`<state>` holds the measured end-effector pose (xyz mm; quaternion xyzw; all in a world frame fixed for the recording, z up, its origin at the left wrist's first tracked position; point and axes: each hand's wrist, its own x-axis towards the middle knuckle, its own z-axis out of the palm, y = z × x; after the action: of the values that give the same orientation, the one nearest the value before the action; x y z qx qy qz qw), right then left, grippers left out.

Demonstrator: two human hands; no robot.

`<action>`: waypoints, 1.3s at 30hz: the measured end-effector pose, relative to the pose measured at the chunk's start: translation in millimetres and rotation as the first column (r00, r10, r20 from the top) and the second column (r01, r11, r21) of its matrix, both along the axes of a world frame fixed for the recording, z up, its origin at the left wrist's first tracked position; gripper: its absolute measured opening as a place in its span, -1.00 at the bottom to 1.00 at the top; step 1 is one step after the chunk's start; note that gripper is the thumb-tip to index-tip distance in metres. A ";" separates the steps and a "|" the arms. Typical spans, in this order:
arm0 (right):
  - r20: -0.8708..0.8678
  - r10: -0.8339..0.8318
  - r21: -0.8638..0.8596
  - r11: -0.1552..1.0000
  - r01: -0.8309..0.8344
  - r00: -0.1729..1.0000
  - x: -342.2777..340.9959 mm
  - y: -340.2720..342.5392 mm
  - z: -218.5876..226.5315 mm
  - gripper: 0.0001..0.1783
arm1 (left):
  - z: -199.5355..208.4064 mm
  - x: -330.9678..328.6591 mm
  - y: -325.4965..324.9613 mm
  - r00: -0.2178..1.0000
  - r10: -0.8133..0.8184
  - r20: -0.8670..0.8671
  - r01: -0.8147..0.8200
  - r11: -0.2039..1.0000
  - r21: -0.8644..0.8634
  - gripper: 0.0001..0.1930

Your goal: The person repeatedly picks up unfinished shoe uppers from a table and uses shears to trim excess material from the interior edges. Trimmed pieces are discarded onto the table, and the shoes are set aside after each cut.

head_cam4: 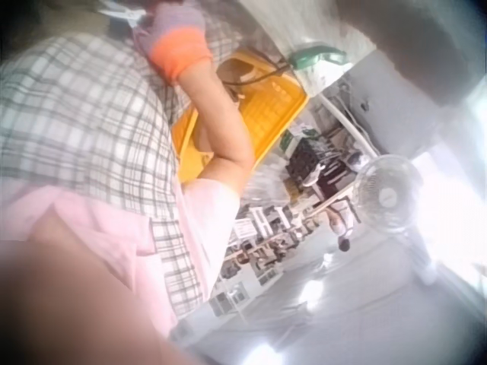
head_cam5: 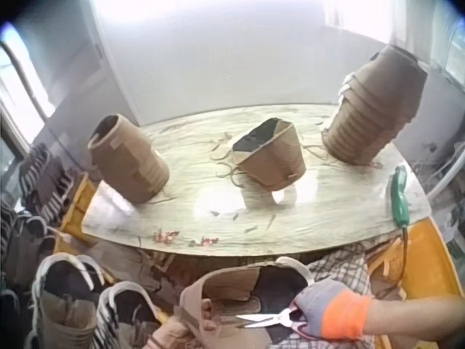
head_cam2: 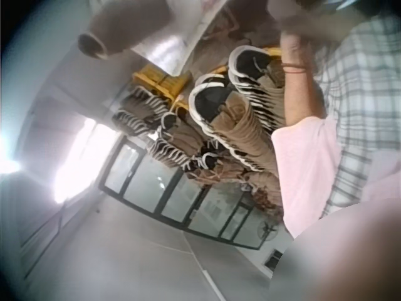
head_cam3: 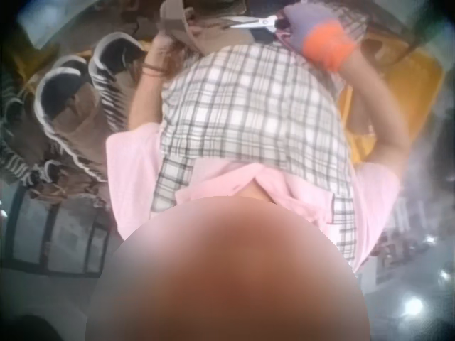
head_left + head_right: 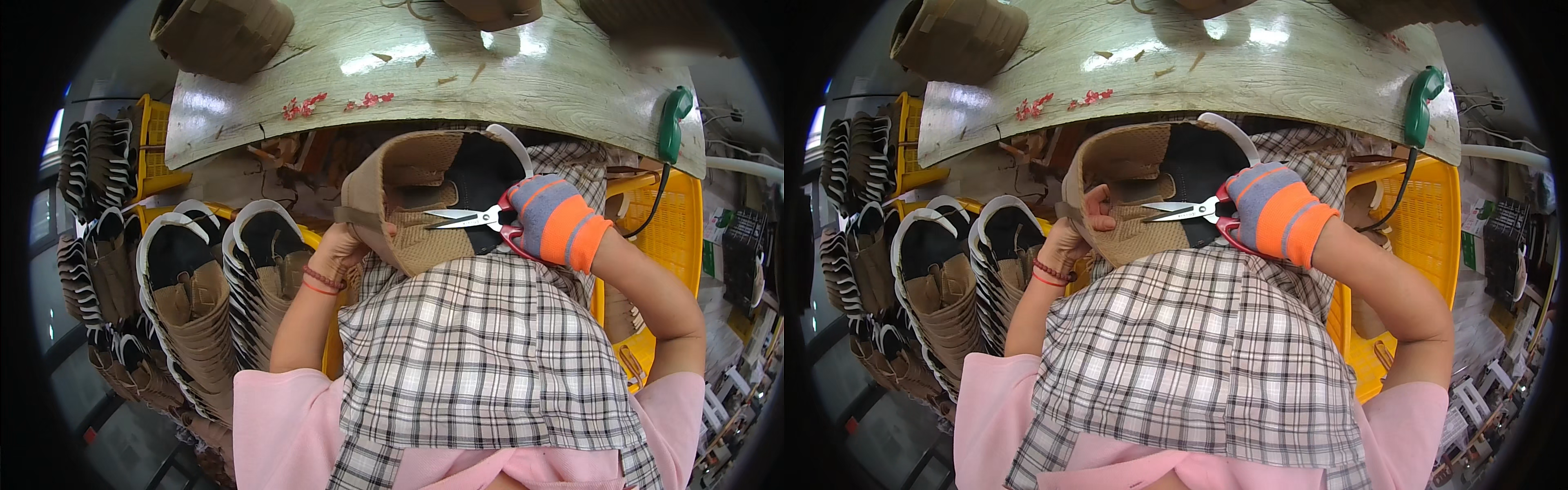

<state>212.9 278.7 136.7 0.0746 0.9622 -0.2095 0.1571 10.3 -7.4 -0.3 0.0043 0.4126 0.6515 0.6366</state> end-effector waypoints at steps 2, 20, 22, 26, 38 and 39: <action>0.013 0.037 0.018 0.999 -0.037 0.999 -2.6 0.3 -2.0 -0.66 | 4.1 6.2 3.9 0.995 0.076 0.061 -0.075 0.997 -0.017 -0.37; 0.055 0.028 0.102 0.994 -0.033 0.998 2.8 1.9 16.6 -0.68 | 30.9 11.2 6.5 0.999 0.042 -0.032 -0.046 0.988 -0.145 -0.46; 0.067 0.038 0.112 0.993 -0.045 0.997 1.4 2.2 16.3 -0.69 | 32.1 11.9 6.8 0.998 0.041 -0.042 -0.048 0.983 -0.176 -0.49; 0.086 0.074 0.169 0.982 -0.087 0.994 -2.0 3.8 24.5 -0.68 | 39.5 13.6 9.4 0.994 0.060 -0.092 -0.074 0.984 -0.159 -0.55; 0.421 0.032 0.281 0.946 -0.164 0.906 -10.4 -19.0 39.5 -0.74 | 50.9 20.6 15.2 0.993 0.055 -0.102 -0.072 0.982 -0.172 -0.65; 0.460 0.003 0.247 0.960 -0.132 0.888 -9.1 -17.5 38.4 -0.75 | 49.2 20.0 13.7 0.994 0.048 -0.098 -0.064 0.984 -0.165 -0.65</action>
<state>203.8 261.2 175.1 0.1086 0.9200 -0.0466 0.3736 30.3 6.3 48.8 -0.0307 0.4954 0.6312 0.5960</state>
